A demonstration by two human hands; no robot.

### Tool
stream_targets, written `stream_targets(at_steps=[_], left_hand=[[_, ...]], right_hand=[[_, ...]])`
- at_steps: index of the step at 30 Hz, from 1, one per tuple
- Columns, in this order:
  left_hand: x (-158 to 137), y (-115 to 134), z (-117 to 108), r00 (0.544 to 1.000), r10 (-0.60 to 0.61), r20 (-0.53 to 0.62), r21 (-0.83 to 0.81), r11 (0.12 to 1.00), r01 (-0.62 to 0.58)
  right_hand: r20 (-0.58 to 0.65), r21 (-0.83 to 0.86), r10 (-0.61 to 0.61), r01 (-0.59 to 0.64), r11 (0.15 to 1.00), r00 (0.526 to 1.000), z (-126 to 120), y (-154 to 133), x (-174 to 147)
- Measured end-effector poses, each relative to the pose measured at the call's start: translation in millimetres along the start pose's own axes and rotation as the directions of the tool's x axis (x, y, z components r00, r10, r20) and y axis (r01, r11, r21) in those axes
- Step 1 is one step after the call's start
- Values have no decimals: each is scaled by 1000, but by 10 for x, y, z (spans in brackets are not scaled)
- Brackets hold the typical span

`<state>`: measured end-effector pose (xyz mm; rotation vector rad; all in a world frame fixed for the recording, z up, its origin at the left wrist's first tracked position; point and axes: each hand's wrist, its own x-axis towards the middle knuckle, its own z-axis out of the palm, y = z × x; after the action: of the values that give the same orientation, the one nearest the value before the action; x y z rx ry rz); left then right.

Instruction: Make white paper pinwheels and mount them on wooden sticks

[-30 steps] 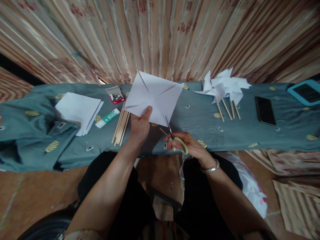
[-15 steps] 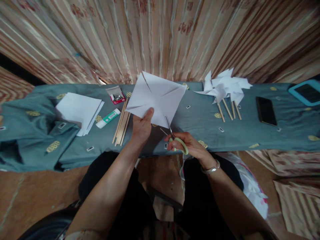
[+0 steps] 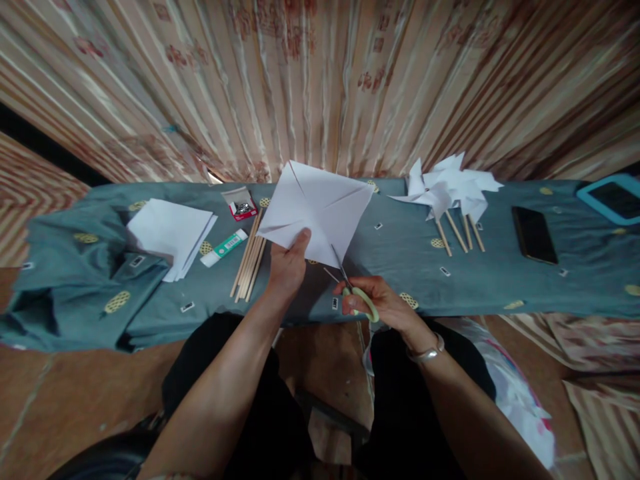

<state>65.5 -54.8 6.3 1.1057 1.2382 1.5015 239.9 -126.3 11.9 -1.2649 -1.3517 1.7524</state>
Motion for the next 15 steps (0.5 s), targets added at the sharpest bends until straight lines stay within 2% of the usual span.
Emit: stream_targets(at_steps=[7,15], left_hand=[[3,-3,10,1000,-1,-9,-39,999,1],[16,3,13,1000,-17,-21,-79,997,15]], right_hand=[[11,6,5,-5,1000,1000,10,-43,4],[10,58,36,-37,998,999,5,33,28]])
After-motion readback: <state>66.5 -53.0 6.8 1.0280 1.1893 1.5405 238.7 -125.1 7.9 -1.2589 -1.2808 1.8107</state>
